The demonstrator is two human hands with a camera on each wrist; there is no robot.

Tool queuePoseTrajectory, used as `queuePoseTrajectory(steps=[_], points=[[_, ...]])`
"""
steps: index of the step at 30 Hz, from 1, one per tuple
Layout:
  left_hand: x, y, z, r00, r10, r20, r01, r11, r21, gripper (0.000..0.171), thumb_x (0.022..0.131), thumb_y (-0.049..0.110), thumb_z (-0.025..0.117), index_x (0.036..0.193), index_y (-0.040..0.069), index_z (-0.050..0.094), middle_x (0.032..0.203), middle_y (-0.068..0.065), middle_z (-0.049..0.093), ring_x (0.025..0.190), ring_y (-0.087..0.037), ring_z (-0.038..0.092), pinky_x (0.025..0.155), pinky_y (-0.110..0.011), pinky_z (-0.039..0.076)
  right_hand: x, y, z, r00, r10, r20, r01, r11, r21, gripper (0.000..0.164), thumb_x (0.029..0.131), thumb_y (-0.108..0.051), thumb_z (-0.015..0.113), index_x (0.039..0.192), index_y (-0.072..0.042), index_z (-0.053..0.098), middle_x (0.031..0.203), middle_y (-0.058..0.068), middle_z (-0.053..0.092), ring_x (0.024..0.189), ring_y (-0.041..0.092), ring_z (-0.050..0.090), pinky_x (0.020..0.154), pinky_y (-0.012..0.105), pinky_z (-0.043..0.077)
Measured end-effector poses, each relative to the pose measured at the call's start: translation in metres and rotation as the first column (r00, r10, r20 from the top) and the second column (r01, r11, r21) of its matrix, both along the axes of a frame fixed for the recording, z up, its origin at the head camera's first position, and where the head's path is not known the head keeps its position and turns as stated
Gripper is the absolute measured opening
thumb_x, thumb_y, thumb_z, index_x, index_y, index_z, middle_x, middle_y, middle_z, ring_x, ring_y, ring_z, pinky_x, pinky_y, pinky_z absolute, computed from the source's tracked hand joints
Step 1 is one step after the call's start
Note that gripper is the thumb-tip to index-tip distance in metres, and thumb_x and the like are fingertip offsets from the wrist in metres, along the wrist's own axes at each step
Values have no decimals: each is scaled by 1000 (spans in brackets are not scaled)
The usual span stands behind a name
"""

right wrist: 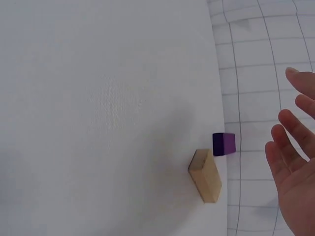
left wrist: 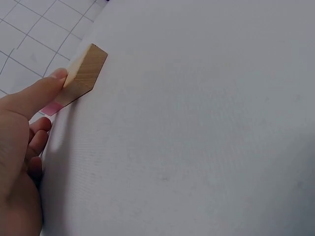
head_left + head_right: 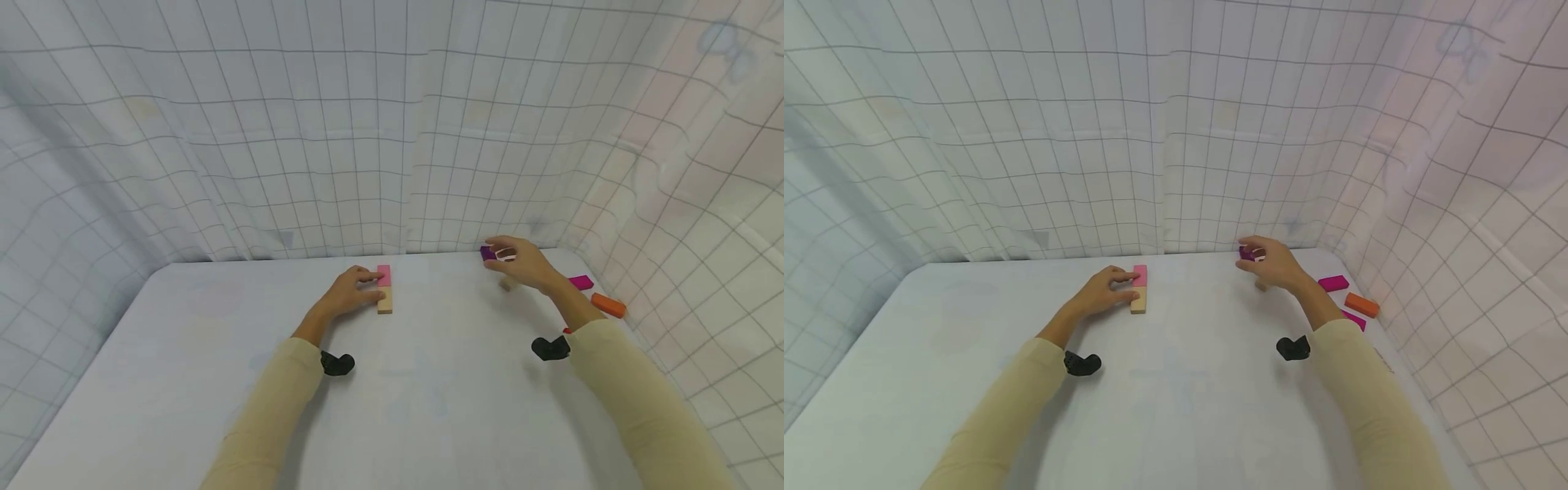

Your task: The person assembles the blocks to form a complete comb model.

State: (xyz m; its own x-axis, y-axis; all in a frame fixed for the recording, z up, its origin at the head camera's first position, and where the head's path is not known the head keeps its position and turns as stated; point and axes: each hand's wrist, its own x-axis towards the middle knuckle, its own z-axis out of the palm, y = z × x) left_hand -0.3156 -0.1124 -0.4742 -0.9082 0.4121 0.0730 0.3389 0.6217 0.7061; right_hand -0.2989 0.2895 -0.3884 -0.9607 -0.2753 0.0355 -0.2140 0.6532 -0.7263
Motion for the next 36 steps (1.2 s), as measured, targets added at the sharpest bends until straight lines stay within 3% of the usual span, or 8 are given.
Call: queuePoseTrajectory(steps=[7,21,29,36], points=[[-1,0,1,1000,8,29,-8,1000,3,55,95,31,77,144,9,63,137,-18,55,130,-37,49,112,-53,36,5,26,-7,997,-64,51,63,998,21,62,101,-29,69,152,-2,47,145,26,50,134,43,47,107,59,42],[2,-1,3,999,0,36,0,1000,-6,55,97,32,75,145,9,62,138,-17,54,132,-36,48,113,-55,35,5,54,-43,972,-165,170,156,986,61,75,99,-41,69,159,-6,39,156,24,38,143,47,32,110,66,34],[2,1,6,999,16,43,-16,1000,-13,55,96,33,75,145,11,62,139,-15,54,132,-35,47,114,-53,34,0,56,-62,959,-212,189,189,973,135,99,91,-47,79,158,5,28,155,29,36,141,45,35,116,61,27],[3,0,5,999,6,41,-6,1000,-18,55,96,32,75,145,10,62,140,-17,54,133,-36,47,114,-53,34,1,54,-67,948,-233,215,210,970,125,87,92,-42,78,151,5,35,152,29,36,139,45,34,117,59,27]])
